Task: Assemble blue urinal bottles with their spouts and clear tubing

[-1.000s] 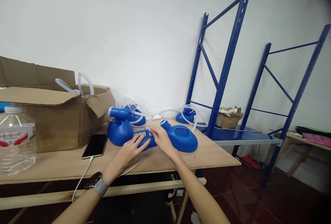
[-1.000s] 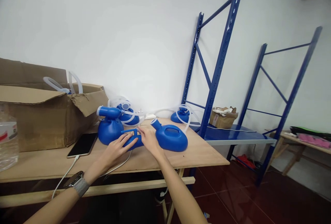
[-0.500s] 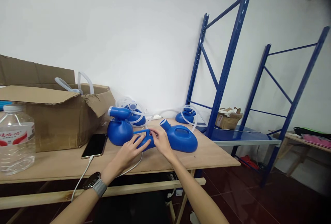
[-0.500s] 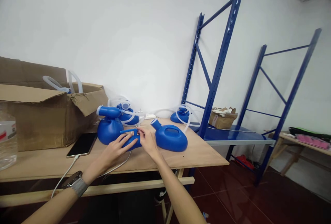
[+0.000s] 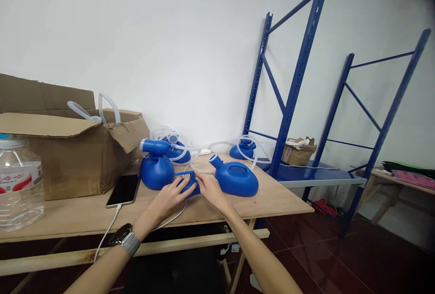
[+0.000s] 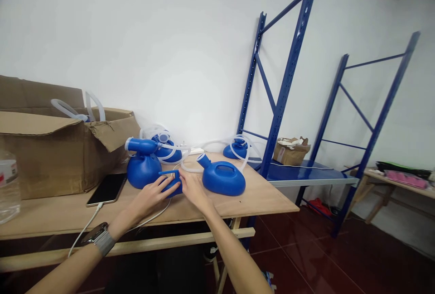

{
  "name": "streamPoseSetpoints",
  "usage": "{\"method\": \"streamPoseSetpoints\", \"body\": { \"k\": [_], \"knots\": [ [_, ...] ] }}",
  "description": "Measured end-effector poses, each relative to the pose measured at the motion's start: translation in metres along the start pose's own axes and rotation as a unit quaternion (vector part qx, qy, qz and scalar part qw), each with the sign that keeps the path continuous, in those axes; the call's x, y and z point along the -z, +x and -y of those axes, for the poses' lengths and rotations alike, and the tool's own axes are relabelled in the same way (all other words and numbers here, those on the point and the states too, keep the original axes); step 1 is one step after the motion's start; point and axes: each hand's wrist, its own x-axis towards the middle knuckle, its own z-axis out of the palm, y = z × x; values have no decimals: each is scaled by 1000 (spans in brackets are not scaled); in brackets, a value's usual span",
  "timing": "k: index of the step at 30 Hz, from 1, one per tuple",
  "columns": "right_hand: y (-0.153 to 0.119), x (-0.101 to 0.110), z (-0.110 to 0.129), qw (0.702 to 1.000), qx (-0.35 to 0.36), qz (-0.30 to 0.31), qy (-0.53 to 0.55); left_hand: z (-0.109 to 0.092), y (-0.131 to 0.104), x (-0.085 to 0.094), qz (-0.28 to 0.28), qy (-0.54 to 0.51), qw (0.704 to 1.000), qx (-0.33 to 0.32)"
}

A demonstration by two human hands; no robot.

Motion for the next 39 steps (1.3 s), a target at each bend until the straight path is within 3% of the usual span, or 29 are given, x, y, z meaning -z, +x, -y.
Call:
{"method": "streamPoseSetpoints", "body": {
  "k": [3,6,10,13,17,22,26,29,34,39],
  "knots": [
    [-4,3,-6,995,-3,-5,99,0,2,2,-6,-15,999,28],
    [-8,6,-12,978,-49,-27,199,1,1,2,-27,-58,996,70],
    [-15,8,-22,932,-123,-27,341,5,-5,-3,-45,-92,989,102],
    [-18,5,-24,904,-131,-44,406,6,-6,-5,-63,-97,988,99],
    [-19,-7,-22,907,-108,-81,400,4,-7,-3,-73,-98,989,78],
    [-24,-23,-15,911,-74,-62,400,3,-6,1,-93,-98,988,69],
    [-32,-17,0,944,-49,-16,325,5,-5,2,-105,-109,986,65],
    [-36,-10,4,952,-35,11,302,5,-4,4,-99,-117,986,65],
    [-34,-11,-13,945,-47,33,323,-2,-3,2,-42,-199,968,145],
    [-19,4,-24,966,-6,-28,257,2,0,-2,-71,-261,938,216]
  ]
}}
